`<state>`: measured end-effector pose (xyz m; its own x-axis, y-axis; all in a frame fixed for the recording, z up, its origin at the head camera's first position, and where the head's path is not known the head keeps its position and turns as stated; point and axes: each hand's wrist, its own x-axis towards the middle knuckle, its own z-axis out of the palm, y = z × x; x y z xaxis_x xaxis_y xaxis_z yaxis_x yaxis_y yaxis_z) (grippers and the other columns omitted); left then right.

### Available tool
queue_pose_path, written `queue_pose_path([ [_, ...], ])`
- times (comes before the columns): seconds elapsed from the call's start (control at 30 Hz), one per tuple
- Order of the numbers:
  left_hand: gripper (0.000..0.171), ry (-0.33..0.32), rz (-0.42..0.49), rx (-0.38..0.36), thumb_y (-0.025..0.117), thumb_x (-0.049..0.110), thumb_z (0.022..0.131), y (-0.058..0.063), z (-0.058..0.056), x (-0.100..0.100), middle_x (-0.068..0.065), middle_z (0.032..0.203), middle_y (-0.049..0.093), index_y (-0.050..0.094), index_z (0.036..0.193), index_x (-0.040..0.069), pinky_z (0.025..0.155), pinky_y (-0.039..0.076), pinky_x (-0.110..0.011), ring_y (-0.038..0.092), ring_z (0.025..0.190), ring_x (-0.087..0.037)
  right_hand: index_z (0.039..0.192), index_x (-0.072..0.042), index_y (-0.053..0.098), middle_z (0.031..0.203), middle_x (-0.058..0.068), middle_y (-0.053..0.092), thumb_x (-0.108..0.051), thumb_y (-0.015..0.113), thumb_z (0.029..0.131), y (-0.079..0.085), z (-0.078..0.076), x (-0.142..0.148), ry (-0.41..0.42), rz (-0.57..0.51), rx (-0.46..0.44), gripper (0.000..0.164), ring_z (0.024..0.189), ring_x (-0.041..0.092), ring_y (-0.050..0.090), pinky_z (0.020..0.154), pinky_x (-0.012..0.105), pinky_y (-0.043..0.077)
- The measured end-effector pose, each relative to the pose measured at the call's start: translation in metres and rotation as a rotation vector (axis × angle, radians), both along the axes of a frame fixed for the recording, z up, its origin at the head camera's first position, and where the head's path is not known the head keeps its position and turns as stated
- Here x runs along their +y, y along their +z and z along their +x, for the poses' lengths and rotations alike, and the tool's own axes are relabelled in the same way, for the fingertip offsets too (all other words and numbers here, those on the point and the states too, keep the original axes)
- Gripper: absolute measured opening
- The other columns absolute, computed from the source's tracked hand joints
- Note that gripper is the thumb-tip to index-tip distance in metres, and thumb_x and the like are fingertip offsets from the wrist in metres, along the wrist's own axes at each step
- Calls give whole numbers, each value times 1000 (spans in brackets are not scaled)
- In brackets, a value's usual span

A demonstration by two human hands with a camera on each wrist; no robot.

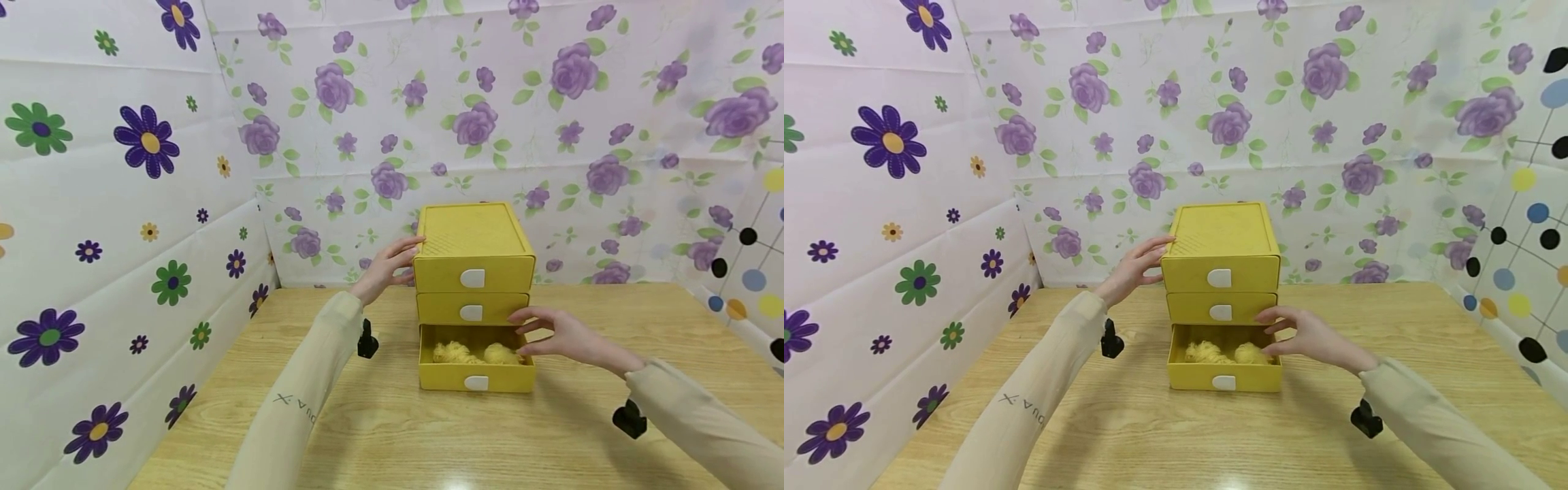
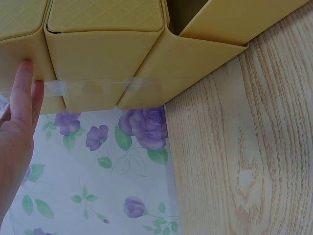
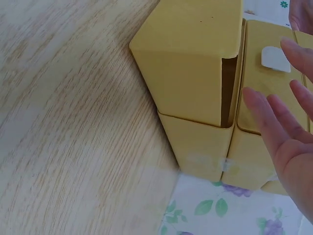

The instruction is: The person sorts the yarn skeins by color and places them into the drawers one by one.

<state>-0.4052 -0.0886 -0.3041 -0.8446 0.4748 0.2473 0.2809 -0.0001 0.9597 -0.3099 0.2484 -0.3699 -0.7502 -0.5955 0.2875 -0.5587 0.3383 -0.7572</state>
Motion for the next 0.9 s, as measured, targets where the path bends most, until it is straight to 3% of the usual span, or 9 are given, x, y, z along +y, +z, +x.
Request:
queue_pose_path([
  [0.2, 37, 9, 2, -3, 49, 30, 95, 0, 0, 0, 4, 133, 39, 50, 131, 22, 82, 45, -39, 44, 109, -27, 111, 1, 59, 108, 13, 59, -13, 70, 80, 2, 6, -7, -36, -29, 7, 36, 91, 30, 59, 71, 32, 50],
  [0.33, 38, 6, 5, -10, 50, 30, 95, 1, 1, 0, 4, 133, 39, 49, 131, 21, 82, 44, -39, 45, 109, -27, 107, -1, 63, 101, 13, 62, -13, 69, 82, 4, 11, -14, -51, -73, -84, 29, 85, 33, 61, 68, 38, 50],
  [0.5, 39, 3, 5, -18, 49, 30, 95, 0, 0, 0, 1, 134, 38, 49, 132, 20, 83, 44, -39, 43, 110, -27, 106, 5, 63, 99, 20, 62, -13, 67, 83, 2, 18, -21, -52, -104, -216, 30, 84, 37, 60, 67, 41, 50],
  [0.7, 39, -3, 10, -18, 49, 30, 95, 0, 0, 0, 2, 133, 38, 48, 133, 19, 83, 44, -40, 42, 110, -28, 102, 10, 64, 88, 13, 66, -14, 68, 83, -3, 27, -33, -46, -48, -216, 30, 78, 32, 63, 64, 38, 51],
  [0.9, 39, -7, 11, -15, 49, 30, 95, 0, 1, 0, 3, 132, 40, 49, 132, 20, 83, 44, -39, 44, 109, -27, 97, 5, 68, 84, 7, 67, -15, 69, 82, -7, 33, -42, -69, 25, -197, 25, 75, 31, 63, 62, 37, 51],
])
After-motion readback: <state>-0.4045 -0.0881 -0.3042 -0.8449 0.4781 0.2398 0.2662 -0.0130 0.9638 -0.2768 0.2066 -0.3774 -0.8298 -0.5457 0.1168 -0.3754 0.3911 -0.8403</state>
